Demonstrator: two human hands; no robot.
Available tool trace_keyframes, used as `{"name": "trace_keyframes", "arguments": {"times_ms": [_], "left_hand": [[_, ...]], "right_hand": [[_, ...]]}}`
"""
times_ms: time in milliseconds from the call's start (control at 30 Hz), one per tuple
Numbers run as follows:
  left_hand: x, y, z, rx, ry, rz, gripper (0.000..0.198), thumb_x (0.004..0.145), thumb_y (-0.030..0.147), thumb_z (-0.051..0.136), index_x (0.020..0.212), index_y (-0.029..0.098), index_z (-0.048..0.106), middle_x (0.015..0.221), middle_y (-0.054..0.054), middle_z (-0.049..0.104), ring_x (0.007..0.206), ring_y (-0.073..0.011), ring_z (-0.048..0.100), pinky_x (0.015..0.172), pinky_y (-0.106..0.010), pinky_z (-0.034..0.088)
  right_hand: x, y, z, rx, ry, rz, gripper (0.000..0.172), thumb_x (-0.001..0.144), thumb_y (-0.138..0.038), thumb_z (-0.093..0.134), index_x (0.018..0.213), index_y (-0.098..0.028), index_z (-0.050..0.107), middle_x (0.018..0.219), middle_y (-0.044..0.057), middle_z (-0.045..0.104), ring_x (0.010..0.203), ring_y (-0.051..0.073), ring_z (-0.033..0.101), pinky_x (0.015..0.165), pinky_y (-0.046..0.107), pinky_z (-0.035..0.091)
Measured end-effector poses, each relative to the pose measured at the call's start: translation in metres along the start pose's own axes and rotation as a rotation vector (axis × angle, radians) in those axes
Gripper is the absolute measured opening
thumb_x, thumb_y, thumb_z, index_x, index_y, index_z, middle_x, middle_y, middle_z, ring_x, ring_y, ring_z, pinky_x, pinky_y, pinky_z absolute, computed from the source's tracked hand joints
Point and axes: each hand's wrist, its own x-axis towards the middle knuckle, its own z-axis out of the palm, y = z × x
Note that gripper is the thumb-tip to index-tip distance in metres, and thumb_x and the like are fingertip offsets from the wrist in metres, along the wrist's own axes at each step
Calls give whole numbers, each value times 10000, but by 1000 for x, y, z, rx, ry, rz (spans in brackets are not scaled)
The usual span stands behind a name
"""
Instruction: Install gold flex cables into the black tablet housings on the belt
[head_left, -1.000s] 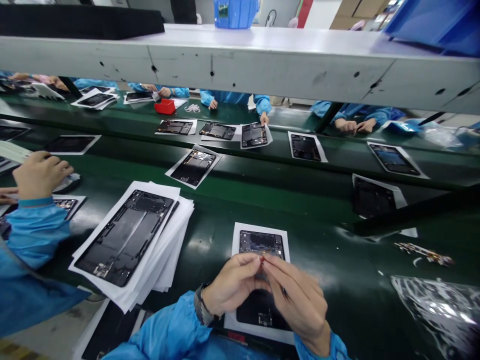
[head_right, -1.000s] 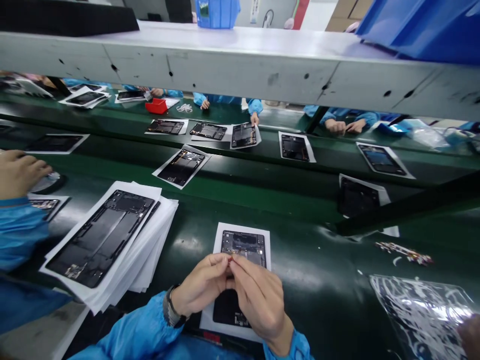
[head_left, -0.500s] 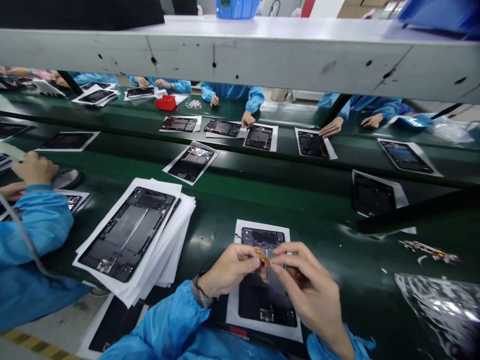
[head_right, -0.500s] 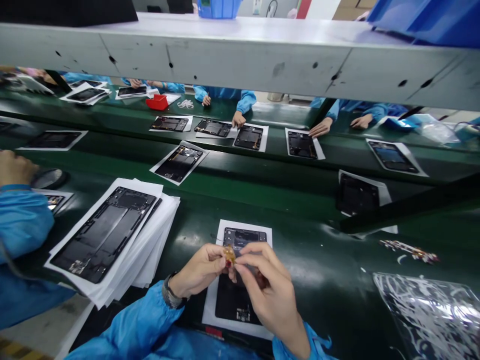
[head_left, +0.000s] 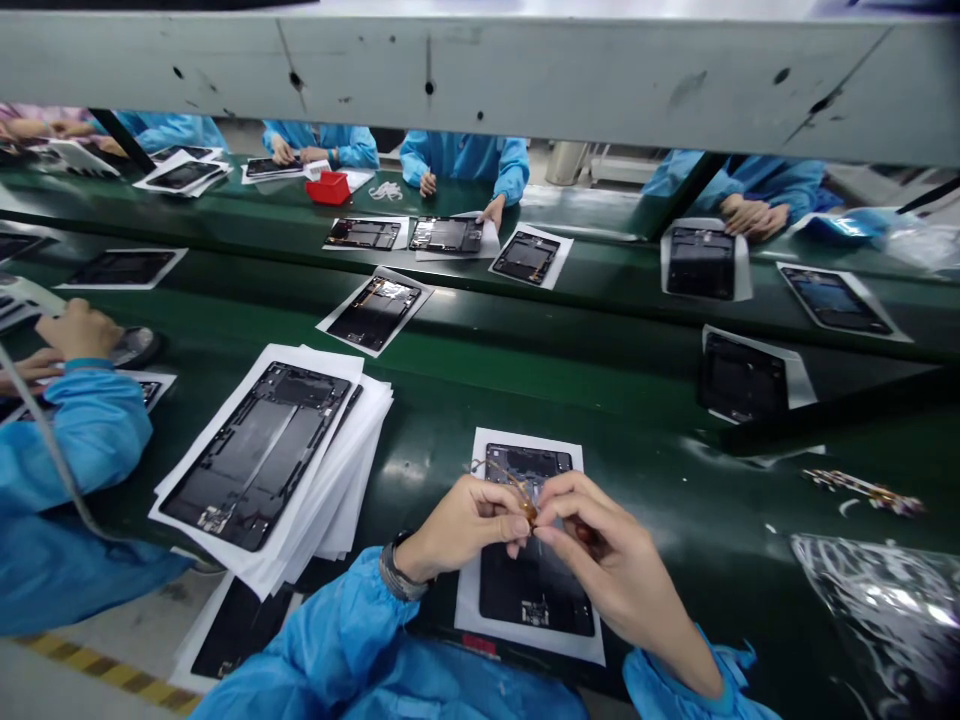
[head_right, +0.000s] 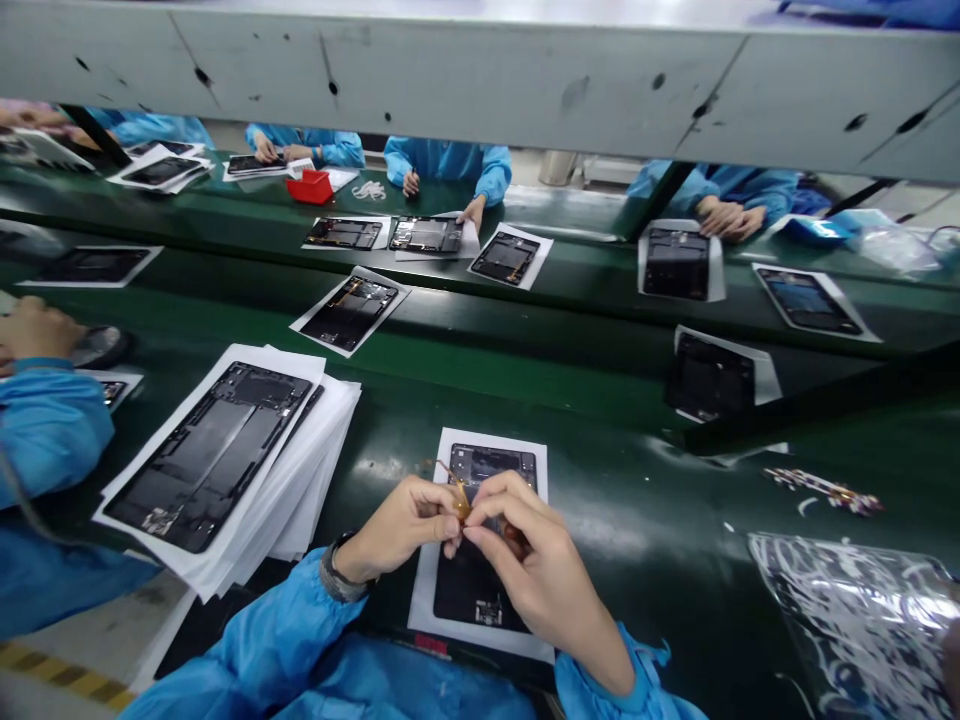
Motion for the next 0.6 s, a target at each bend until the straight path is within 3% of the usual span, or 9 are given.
{"name": "trace_keyframes", "arguments": {"times_ms": [267,600], "left_hand": [[-1,-2,6,-14,43,-36,342,829,388,735,695,88,641,622,-24,595,540,-90,547,592,-210,413],[-3,-4,14,-86,107,-96,406,791,476,747,695,98,635,569,-20,602,521,-96,543,590,-214,418]], "right_hand": [[-2,10,3,0,-32,11,101,983,-243,494,903,-229,553,993,37,528,721,133,493,623,274,385],[-10,26,13,-40,54,-81,95,985,-193,450,931,-224,522,976,49,518,818,160,531,665,275,408]]}}
